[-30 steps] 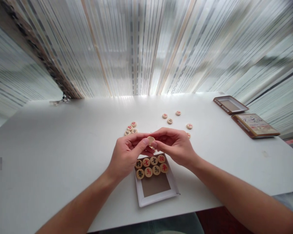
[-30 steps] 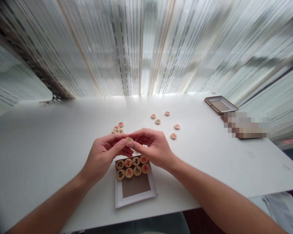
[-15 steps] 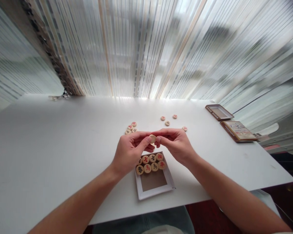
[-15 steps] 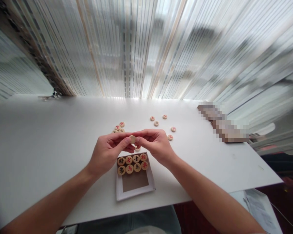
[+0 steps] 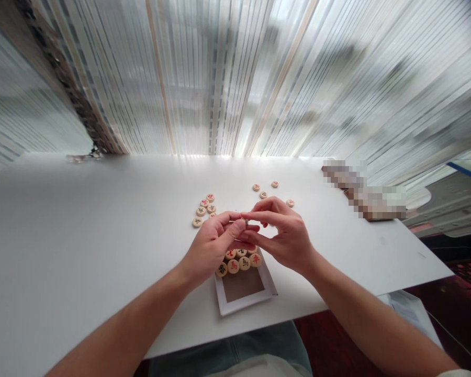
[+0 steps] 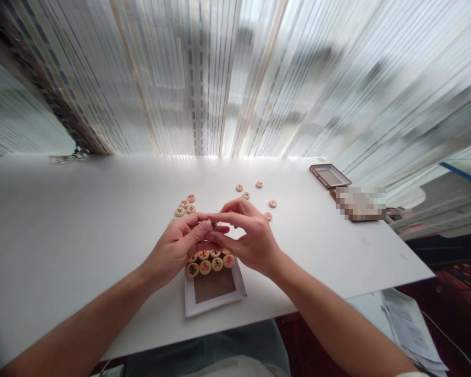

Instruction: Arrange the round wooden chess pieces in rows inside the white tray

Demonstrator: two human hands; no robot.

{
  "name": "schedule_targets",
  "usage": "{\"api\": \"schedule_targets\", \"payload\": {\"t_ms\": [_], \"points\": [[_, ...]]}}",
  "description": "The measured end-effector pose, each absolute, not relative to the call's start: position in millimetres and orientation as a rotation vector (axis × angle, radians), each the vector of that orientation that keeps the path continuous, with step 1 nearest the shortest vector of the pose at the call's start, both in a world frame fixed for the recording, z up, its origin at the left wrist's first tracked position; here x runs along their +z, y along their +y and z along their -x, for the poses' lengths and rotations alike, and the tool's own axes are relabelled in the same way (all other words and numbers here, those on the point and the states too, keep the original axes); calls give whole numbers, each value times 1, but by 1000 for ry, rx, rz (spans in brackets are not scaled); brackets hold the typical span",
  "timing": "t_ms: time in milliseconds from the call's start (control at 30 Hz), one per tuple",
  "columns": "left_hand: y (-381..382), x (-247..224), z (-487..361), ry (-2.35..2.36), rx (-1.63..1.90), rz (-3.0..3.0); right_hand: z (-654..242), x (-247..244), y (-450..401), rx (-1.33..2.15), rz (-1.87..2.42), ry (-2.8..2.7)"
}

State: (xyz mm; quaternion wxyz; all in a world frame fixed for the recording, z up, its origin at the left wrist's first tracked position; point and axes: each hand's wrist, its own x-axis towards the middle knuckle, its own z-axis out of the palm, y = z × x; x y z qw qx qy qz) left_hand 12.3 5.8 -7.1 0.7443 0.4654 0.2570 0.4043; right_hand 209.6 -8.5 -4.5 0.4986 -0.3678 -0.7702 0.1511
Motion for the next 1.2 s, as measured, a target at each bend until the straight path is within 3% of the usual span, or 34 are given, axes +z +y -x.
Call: {"api": "schedule_targets", "payload": {"t_ms": [633, 933, 1200], "points": [[5, -8, -11, 462, 731, -980, -218, 13, -21, 257, 861, -1986], [27, -5, 1, 813, 1103, -961, -200, 10, -63, 339, 987, -2220], [26, -4, -2, 829, 1096, -996, -184, -10, -82, 400, 1202, -2491]]}}
